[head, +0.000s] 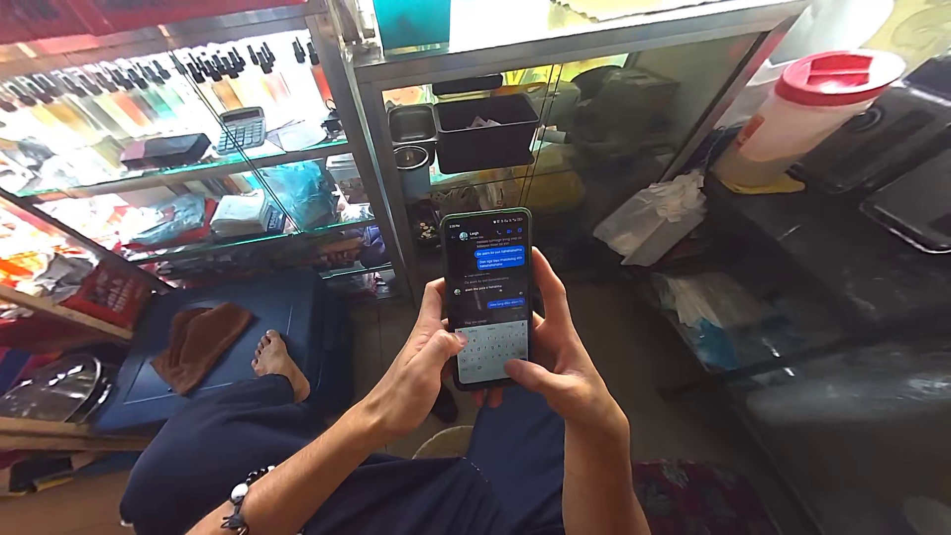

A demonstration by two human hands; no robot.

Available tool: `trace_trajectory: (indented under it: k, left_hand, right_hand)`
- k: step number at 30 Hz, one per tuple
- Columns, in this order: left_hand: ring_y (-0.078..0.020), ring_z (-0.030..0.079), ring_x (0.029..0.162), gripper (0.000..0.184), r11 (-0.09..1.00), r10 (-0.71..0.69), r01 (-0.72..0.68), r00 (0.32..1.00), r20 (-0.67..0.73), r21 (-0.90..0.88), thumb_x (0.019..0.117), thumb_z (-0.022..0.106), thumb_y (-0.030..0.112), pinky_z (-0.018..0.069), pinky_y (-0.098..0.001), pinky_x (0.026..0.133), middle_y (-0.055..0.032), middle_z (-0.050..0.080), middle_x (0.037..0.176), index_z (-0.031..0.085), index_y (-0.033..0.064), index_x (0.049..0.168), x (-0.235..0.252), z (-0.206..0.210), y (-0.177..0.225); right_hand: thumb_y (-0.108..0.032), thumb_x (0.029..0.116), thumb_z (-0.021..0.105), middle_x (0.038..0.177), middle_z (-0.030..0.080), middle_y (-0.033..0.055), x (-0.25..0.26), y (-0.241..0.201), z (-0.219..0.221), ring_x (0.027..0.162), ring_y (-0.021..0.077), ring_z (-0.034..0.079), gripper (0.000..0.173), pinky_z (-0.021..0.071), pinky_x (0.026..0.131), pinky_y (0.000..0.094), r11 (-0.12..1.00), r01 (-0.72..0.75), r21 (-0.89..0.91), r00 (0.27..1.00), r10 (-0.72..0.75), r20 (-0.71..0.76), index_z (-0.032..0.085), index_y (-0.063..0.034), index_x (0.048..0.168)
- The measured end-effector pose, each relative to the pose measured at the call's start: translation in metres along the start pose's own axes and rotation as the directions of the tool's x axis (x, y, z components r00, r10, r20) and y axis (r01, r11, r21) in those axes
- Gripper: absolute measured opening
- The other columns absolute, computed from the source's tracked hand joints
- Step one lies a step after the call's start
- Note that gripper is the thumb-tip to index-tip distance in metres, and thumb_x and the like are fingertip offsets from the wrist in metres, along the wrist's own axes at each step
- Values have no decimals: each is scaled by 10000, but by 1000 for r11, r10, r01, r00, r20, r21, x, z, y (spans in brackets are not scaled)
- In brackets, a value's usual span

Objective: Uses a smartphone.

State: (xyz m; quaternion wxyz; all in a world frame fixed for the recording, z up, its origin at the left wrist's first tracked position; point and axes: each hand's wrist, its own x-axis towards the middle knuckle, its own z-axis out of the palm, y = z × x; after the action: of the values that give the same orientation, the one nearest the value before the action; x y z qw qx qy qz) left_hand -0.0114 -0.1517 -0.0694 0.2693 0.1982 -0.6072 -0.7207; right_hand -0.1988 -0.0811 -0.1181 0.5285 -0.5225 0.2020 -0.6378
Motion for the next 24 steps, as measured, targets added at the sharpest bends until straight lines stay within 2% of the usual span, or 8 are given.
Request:
trace_trajectory:
  k: [4,7,12,17,18,24]
  left_hand:
    - [-214,699,1064,654,1000,4,-4,998,57,7,973,338,33,609,-373,879,-100,630,1267,167,268,1559,-2,1,4]
    - [-194,698,1059,658,1000,17,-18,996,83,15,968,336,3,606,-355,881,-85,629,1267,177,267,1549,-3,1,5]
    - [-204,692,1072,656,999,26,-28,995,101,22,969,335,6,606,-373,884,-85,618,1280,163,267,1546,-3,0,4]
    - [-223,699,1057,706,998,22,-27,995,94,52,963,345,7,622,-390,853,-100,607,1295,88,251,1573,-4,1,6]
    - [-223,693,1079,721,997,20,-26,996,90,68,959,351,10,615,-398,875,-98,606,1307,83,255,1582,-4,0,6]
    - [-204,701,1049,729,996,19,-29,994,111,87,956,334,-18,621,-364,846,-87,623,1277,84,260,1582,-4,0,8]
  right_hand:
    - [-6,942,594,1346,596,148,-2,-2,-2,924,307,730,962,654,634,410,1000,24,16,999,-24,25,30,-437,1592]
    - [0,944,587,1354,596,134,-4,-5,0,939,297,731,960,657,652,407,999,33,7,999,-33,23,33,-441,1593]
    - [9,942,578,1378,582,124,-3,-6,2,947,287,730,957,657,643,397,999,34,3,999,-34,16,42,-443,1594]
    - [0,937,578,1328,609,137,-2,-4,4,922,286,733,951,655,638,398,999,43,-5,999,-43,-1,33,-417,1596]
    - [2,939,579,1326,613,135,-2,-4,4,919,286,734,951,656,639,399,999,41,-4,999,-41,-7,35,-417,1597]
    - [55,927,506,1357,593,141,-3,-5,4,935,304,733,944,656,638,420,999,34,7,999,-34,-2,40,-420,1597]
